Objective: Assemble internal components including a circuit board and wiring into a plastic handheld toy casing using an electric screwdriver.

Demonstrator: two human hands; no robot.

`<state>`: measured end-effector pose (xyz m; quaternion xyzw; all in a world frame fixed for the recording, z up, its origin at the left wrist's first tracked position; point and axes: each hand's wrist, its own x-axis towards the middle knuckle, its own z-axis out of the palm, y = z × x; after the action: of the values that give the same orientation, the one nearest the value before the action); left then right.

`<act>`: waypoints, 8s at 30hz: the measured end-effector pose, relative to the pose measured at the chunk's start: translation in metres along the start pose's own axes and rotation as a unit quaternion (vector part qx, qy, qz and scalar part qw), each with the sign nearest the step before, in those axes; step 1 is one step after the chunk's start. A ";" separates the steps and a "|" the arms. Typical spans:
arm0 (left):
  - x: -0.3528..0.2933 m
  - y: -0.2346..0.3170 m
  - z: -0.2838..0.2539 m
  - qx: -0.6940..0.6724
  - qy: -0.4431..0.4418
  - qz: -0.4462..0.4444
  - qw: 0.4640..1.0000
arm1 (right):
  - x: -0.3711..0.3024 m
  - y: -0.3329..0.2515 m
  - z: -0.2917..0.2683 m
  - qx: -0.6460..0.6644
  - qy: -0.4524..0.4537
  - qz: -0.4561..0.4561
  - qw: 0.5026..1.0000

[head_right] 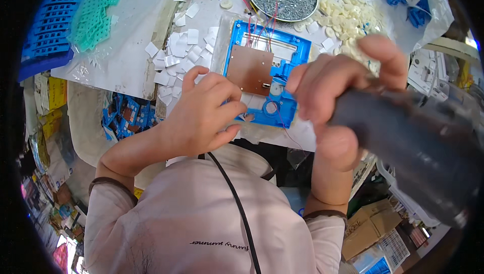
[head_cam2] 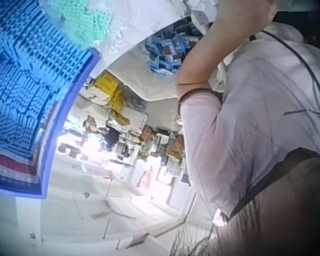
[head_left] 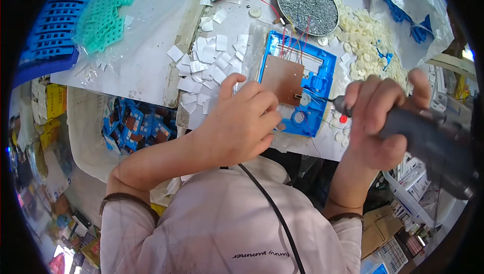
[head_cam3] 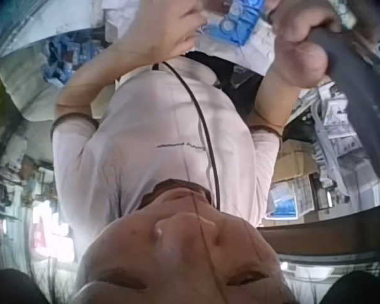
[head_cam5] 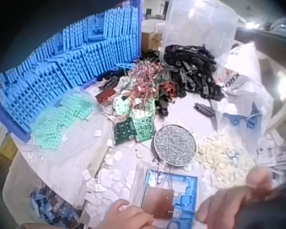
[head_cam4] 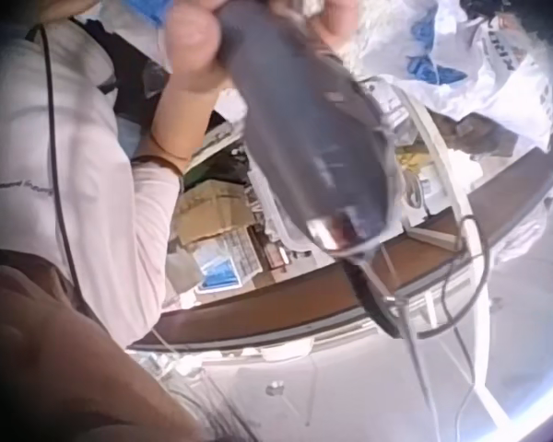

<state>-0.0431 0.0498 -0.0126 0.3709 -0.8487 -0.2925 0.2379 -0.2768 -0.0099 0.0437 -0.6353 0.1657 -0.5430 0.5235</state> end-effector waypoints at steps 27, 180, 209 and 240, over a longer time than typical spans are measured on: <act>0.016 -0.009 -0.013 -0.454 -0.118 -0.377 0.799 | -0.079 0.042 0.045 -0.504 -0.026 0.021 0.863; 0.012 0.006 0.012 -0.141 0.080 -0.065 0.985 | -0.062 0.017 0.034 -0.178 0.056 0.413 0.891; 0.011 0.000 0.007 -0.365 -0.004 -0.225 0.903 | -0.069 0.025 0.034 -0.171 0.088 0.344 0.919; 0.015 -0.009 0.004 -0.123 0.060 -0.063 0.989 | -0.068 0.020 0.042 -0.275 0.059 0.344 0.896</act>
<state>-0.0502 0.0345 -0.0187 0.4080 -0.7655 -0.3865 0.3132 -0.2575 0.0559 -0.0023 -0.6241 0.5472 -0.2977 0.4716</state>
